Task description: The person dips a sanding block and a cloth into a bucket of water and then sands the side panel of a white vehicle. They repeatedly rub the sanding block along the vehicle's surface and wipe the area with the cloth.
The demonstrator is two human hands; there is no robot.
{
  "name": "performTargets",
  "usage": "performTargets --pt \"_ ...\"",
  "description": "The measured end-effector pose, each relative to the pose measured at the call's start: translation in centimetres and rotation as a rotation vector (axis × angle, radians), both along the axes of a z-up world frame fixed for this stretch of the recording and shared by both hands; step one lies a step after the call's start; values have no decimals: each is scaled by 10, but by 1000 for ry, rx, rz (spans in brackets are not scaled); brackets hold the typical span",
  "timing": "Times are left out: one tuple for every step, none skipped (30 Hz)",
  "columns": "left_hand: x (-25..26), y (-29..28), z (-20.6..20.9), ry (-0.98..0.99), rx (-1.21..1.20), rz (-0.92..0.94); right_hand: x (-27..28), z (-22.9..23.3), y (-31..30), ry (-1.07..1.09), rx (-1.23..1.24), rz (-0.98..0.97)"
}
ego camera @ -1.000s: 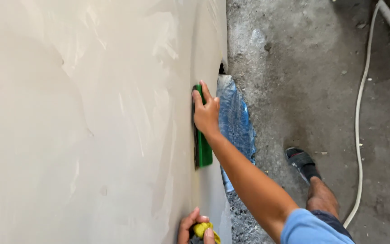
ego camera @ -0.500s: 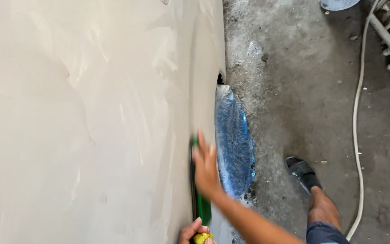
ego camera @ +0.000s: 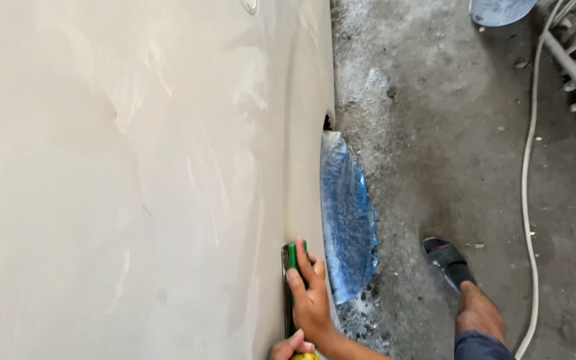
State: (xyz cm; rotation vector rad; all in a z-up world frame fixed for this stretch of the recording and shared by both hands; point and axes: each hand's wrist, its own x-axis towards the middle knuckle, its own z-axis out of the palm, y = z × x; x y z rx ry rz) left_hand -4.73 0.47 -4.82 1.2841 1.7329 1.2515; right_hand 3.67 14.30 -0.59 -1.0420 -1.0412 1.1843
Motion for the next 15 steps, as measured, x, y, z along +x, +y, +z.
performTargets --pt "7 -10 11 41 27 1 5 15 25 0 -14 11" --pt "15 -19 21 83 53 2 10 28 51 -97 -78 27" --pt "20 -17 29 125 88 -3 13 40 87 -193 -133 39" --pt "26 -17 37 167 123 -8 13 39 118 -192 -138 45" --pt "33 -18 44 207 166 -14 15 40 145 -148 -211 28" --pt "41 -20 51 247 208 -21 18 41 173 -104 -285 11" --pt "41 -25 53 246 201 -24 19 47 155 -104 -293 9" --pt "41 -27 55 216 181 45 19 54 139 -111 -258 -11" --pt "40 -13 49 177 188 109 21 61 138 -122 -196 -40" --pt "22 -12 16 169 208 102 21 53 104 -127 -177 -51" --pt "2 -21 -12 202 243 -14 17 46 62 -79 -120 -25" --pt "-19 -31 -41 234 277 -130 14 37 19 -32 -62 0" --pt "-20 -45 -31 240 269 -131 12 43 45 -26 -69 1" --pt "-19 -55 -23 239 262 -113 10 48 72 -46 -99 -7" --pt "-15 -57 -16 234 256 -98 11 52 105 -69 -130 -20"
